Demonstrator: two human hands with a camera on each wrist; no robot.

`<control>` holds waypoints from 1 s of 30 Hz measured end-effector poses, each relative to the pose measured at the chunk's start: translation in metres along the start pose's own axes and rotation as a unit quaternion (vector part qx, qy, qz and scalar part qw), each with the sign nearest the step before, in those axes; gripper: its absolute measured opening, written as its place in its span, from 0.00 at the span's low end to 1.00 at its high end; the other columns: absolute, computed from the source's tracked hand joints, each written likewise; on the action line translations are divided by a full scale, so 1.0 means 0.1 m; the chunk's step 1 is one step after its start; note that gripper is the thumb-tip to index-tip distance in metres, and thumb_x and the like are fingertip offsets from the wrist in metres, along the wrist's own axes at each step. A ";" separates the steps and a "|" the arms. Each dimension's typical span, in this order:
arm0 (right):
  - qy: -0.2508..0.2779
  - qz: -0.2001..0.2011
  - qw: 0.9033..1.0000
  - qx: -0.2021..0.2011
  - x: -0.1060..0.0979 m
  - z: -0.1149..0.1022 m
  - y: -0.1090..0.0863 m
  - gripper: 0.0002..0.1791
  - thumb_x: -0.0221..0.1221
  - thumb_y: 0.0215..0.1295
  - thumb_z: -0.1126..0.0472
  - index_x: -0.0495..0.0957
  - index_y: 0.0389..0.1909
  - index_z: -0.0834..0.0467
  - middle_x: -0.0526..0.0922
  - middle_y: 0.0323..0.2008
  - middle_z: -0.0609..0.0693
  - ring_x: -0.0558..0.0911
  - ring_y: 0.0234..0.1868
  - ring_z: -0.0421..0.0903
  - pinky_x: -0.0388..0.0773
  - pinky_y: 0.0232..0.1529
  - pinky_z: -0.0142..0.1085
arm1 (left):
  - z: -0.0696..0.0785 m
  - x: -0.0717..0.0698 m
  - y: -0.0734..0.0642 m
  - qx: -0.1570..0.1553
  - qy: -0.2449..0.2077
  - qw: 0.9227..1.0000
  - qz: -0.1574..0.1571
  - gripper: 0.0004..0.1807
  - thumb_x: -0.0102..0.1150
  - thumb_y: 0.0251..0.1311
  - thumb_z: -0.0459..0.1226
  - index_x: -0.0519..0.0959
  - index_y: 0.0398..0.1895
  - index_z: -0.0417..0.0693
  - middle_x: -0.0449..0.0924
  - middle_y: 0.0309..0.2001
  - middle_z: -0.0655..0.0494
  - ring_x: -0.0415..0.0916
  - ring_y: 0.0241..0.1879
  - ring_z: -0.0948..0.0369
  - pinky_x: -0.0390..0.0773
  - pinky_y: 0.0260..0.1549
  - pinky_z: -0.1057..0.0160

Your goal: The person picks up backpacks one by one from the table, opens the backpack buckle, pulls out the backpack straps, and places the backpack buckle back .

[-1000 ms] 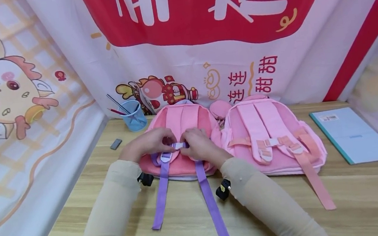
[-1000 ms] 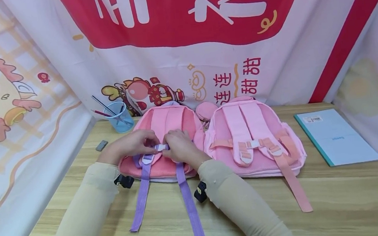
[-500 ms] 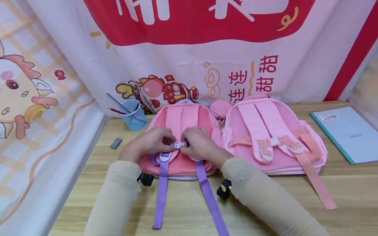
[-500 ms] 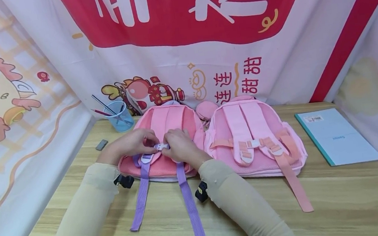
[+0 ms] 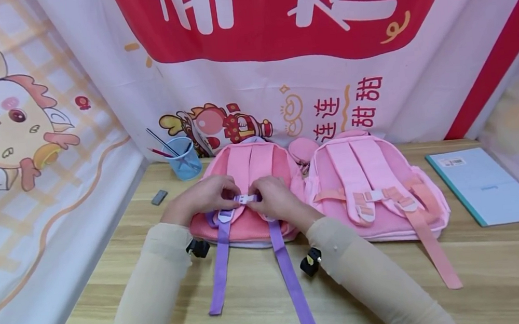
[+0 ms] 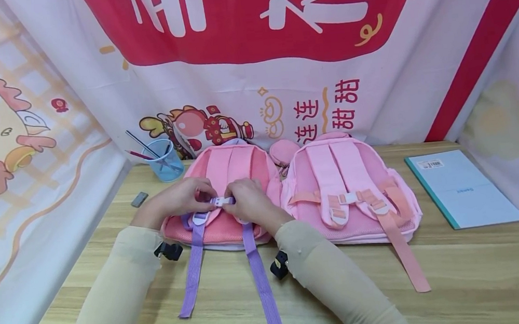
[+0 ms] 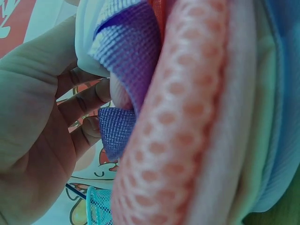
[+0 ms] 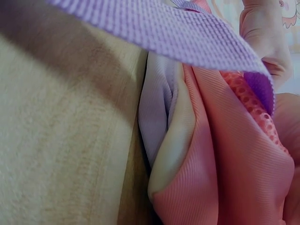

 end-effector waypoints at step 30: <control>0.025 0.003 0.999 -0.023 -0.02 -0.04 -0.04 0.13 0.67 0.76 0.53 0.87 0.51 0.58 0.85 0.45 0.51 0.81 0.47 0.48 0.80 0.58 0.44 | -0.03 -0.08 -0.08 -0.011 -0.026 0.999 0.019 0.09 0.73 0.70 0.42 0.89 0.50 0.57 0.83 0.44 0.57 0.79 0.44 0.58 0.82 0.47 0.61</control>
Point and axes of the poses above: each hand's wrist, its own y-axis towards the middle knuckle, its own x-axis out of the palm, z = x × y, the point moved 10 cm from there along y, towards the middle knuckle
